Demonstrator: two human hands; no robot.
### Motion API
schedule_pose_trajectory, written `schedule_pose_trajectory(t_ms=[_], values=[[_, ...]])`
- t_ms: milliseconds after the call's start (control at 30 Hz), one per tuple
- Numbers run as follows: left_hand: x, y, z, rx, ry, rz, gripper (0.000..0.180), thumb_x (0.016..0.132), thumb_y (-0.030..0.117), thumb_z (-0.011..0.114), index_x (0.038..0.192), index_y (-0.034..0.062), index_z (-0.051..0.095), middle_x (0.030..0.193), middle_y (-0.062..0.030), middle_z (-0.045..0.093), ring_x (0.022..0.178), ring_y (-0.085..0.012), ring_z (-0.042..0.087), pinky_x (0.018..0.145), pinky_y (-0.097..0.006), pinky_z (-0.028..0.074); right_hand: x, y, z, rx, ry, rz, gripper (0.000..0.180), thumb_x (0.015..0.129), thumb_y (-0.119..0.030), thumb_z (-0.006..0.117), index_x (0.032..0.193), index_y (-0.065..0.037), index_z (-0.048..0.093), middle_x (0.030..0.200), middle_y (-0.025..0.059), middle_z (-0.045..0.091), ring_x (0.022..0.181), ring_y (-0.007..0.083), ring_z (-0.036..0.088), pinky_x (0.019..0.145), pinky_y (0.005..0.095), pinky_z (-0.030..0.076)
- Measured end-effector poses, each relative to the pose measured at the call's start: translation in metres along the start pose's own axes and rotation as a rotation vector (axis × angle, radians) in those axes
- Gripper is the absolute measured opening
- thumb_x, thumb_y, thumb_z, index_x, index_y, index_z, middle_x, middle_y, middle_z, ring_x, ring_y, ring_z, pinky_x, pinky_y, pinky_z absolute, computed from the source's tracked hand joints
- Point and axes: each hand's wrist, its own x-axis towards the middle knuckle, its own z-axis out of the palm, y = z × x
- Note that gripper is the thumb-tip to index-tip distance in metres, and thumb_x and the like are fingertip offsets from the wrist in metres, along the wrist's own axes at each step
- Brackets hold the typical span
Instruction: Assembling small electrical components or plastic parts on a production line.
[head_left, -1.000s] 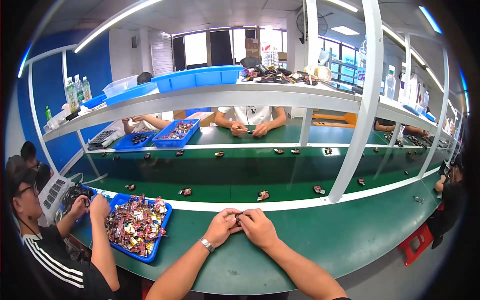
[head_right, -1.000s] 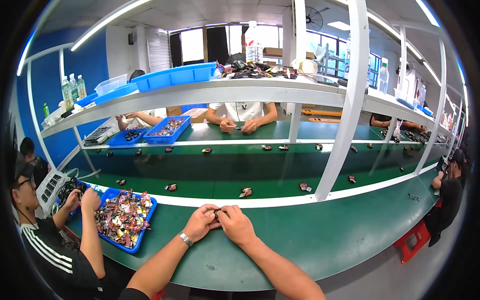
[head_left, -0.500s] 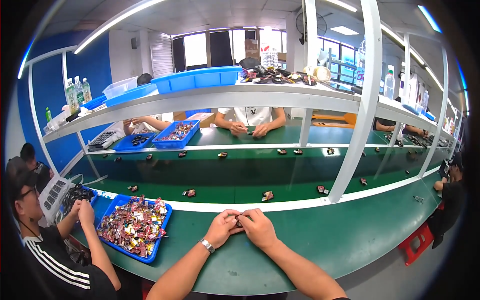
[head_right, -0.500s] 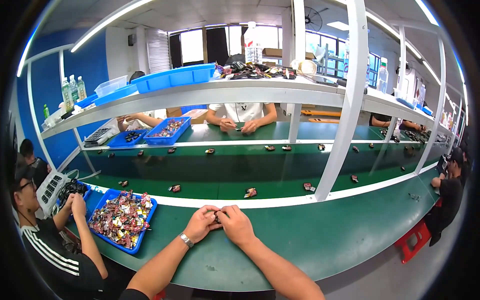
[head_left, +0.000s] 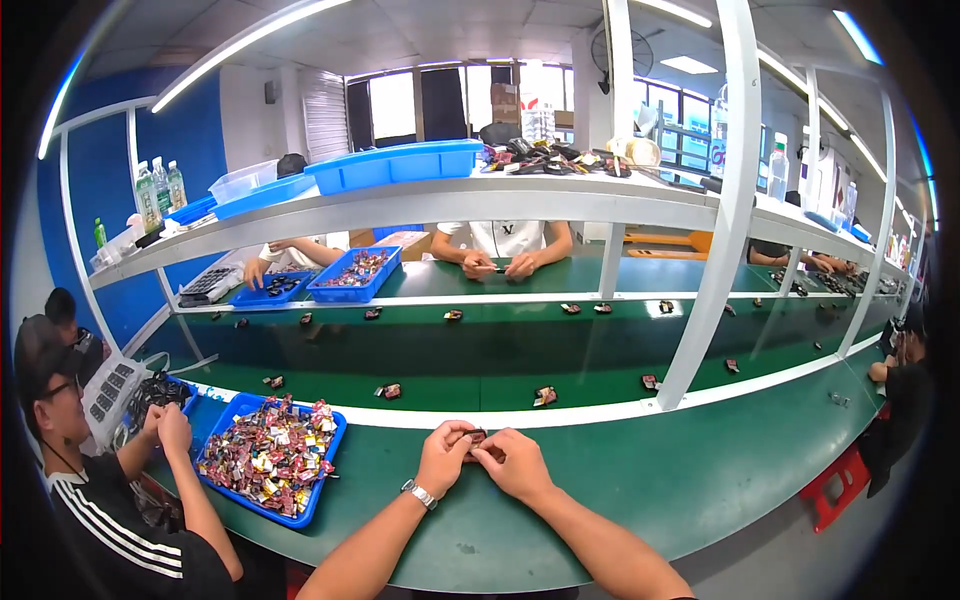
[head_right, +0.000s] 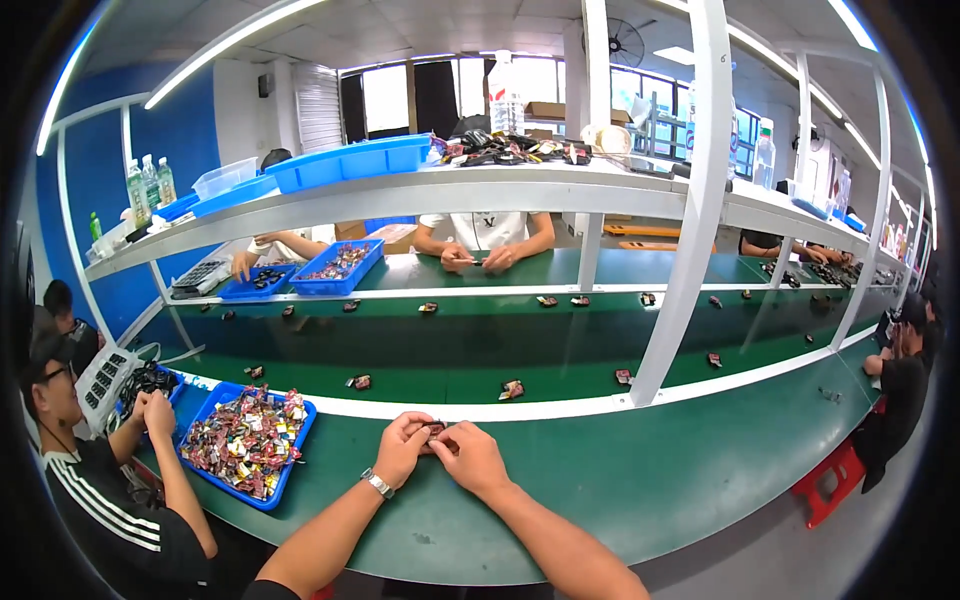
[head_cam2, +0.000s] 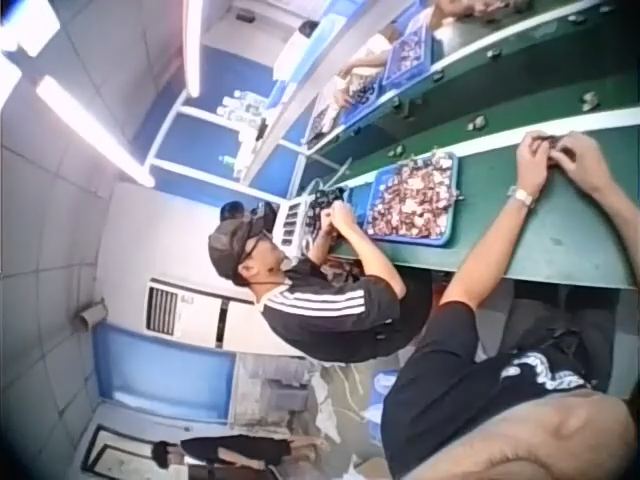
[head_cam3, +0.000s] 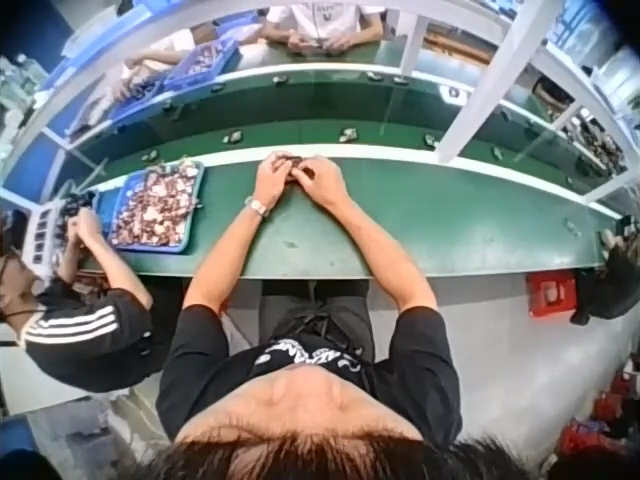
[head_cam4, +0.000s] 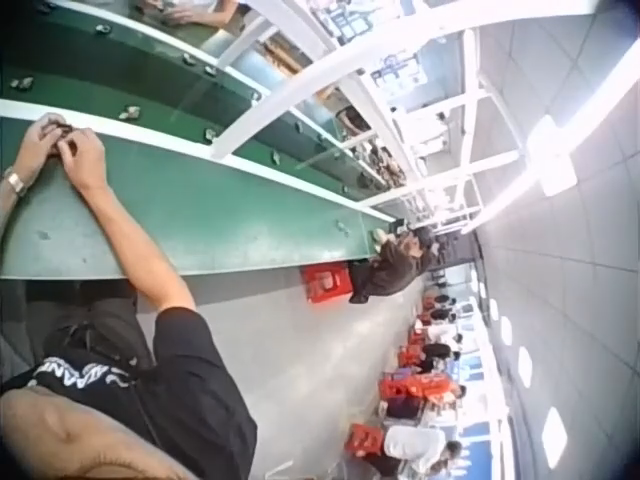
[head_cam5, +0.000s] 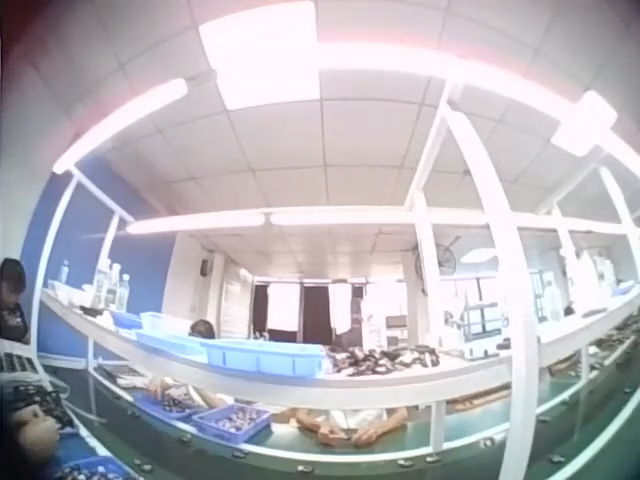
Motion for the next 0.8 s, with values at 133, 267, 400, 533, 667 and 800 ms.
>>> schedule_pose_trajectory(t_ms=[133, 267, 400, 533, 667, 800], values=[[0.0012, -0.0006, 0.0018, 0.01, -0.028, -0.024, 0.016, 0.097, 0.001, 0.051, 0.113, -0.0011, 0.054, 0.107, -0.0127, 0.067, 0.092, -0.0178, 0.068, 0.077, -0.03, 0.059, 0.0058, 0.0022, -0.0012, 0.101, 0.109, 0.151, 0.015, 0.082, -0.011, 0.072, 0.093, -0.002, 0.067, 0.088, 0.0121, 0.066, 0.075, 0.0233, 0.068, 0.069, 0.0333, 0.055], [-0.0001, -0.0018, 0.001, 0.073, -0.056, 0.001, 0.016, 0.098, 0.001, 0.05, 0.113, -0.0011, 0.054, 0.106, -0.0121, 0.067, 0.091, -0.0174, 0.068, 0.075, -0.029, 0.058, 0.005, 0.0041, 0.0014, 0.153, 0.08, 0.212, 0.019, 0.082, -0.008, 0.071, 0.099, 0.0, 0.068, 0.086, 0.0123, 0.068, 0.075, 0.0213, 0.068, 0.068, 0.0315, 0.055], [0.0003, -0.0025, 0.0029, 0.121, -0.058, 0.019, 0.015, 0.097, 0.002, 0.05, 0.112, -0.0008, 0.054, 0.104, -0.0113, 0.067, 0.09, -0.0166, 0.068, 0.072, -0.029, 0.057, 0.0063, 0.0048, 0.0009, 0.182, 0.043, 0.292, 0.022, 0.082, -0.007, 0.07, 0.101, 0.002, 0.068, 0.086, 0.012, 0.07, 0.073, 0.0178, 0.068, 0.069, 0.0293, 0.056], [0.0002, -0.0052, 0.0018, 0.174, -0.072, 0.035, 0.015, 0.097, 0.002, 0.05, 0.112, -0.0005, 0.054, 0.102, -0.0103, 0.067, 0.089, -0.0159, 0.067, 0.072, -0.029, 0.056, 0.005, 0.0061, -0.0004, 0.218, 0.012, 0.356, 0.021, 0.081, -0.008, 0.07, 0.1, 0.003, 0.068, 0.082, 0.0114, 0.071, 0.071, 0.016, 0.068, 0.069, 0.0283, 0.055], [-0.0006, -0.0072, 0.0008, 0.178, -0.111, 0.079, 0.016, 0.097, 0.002, 0.051, 0.113, -0.0004, 0.054, 0.104, -0.0099, 0.066, 0.091, -0.0152, 0.065, 0.073, -0.029, 0.056, 0.0057, 0.0018, -0.0008, 0.211, 0.043, 0.37, 0.019, 0.081, -0.008, 0.071, 0.097, 0.003, 0.068, 0.08, 0.0105, 0.071, 0.069, 0.0153, 0.068, 0.069, 0.0281, 0.055], [-0.0011, -0.0073, 0.0, 0.131, -0.154, 0.095, 0.018, 0.096, 0.001, 0.052, 0.114, 0.0, 0.054, 0.106, -0.0097, 0.065, 0.093, -0.0153, 0.064, 0.075, -0.029, 0.056, 0.0068, -0.0017, -0.0027, 0.225, 0.078, 0.365, 0.017, 0.08, -0.007, 0.071, 0.093, 0.003, 0.068, 0.079, 0.0101, 0.071, 0.069, 0.0144, 0.067, 0.067, 0.0277, 0.055]])
